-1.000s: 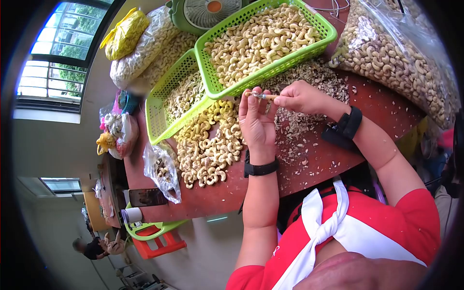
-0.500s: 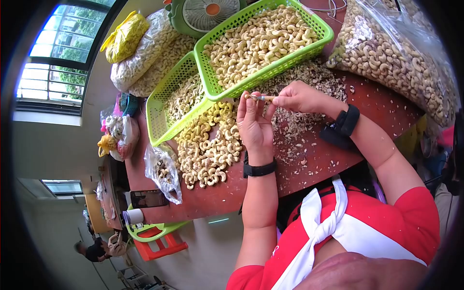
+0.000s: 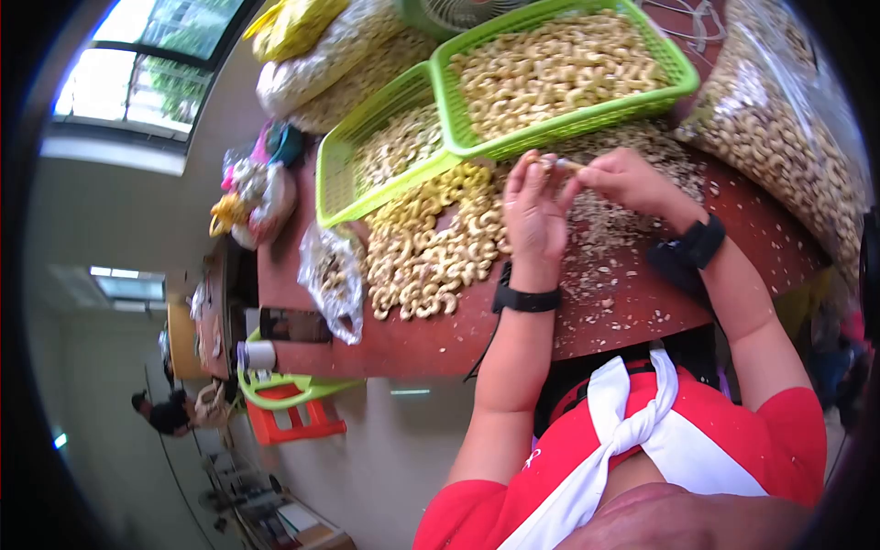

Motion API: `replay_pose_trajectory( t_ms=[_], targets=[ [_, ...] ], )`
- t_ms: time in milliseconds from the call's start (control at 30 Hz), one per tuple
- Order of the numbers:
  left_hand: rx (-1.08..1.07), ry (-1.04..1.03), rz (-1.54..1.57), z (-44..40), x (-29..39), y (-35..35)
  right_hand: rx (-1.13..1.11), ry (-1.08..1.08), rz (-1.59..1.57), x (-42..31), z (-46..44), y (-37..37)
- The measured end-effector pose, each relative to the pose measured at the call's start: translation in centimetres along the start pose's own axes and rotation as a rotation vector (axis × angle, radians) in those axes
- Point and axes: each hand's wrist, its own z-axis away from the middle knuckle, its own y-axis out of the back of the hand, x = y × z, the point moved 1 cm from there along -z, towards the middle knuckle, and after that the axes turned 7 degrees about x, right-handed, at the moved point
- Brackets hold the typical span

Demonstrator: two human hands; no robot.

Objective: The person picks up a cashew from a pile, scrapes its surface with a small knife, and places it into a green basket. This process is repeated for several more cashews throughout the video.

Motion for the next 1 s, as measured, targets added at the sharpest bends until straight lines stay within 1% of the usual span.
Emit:
replay_pose_trajectory(
  t_ms=[33,67,267,367,400,467,600,633,733,800,1000],
  targets=[
    [0.001,0.006,0.015,0.0,0.0,-0.1,0.017,0.039,0.041,-0.3,0.0,-0.1],
    [0.043,0.004,0.013,0.2,0.1,-0.4,0.000,0.028,0.027,0.1,-0.1,0.0],
    [0.047,-0.002,0.038,0.2,0.3,-0.3,0.004,-0.067,0.010,0.5,-0.2,0.2],
    [0.076,-0.035,0.029,0.5,0.7,-0.7,-0.010,-0.042,-0.016,1.8,-0.9,0.8],
    [0.061,-0.025,0.030,0.5,0.7,-0.7,0.024,-0.026,-0.028,2.1,-0.9,0.8],
    [0.051,-0.006,0.027,0.2,0.7,-0.3,0.007,-0.038,-0.002,2.0,-0.9,1.2],
    [0.047,-0.030,0.009,-0.1,0.4,0.0,0.044,-0.041,0.062,2.6,-1.2,2.1],
    [0.050,-0.032,-0.010,0.1,0.6,-0.1,0.011,0.001,0.058,3.9,-1.9,2.9],
    [0.032,-0.040,-0.036,-0.2,0.3,0.1,-0.006,-0.009,0.068,4.3,-2.1,3.4],
    [0.023,-0.039,-0.037,-0.1,0.4,0.1,0.035,-0.016,0.078,4.5,-2.2,3.6],
    [0.009,-0.050,-0.052,0.0,0.6,0.1,0.029,0.005,0.111,5.5,-2.7,4.5]
  ],
)
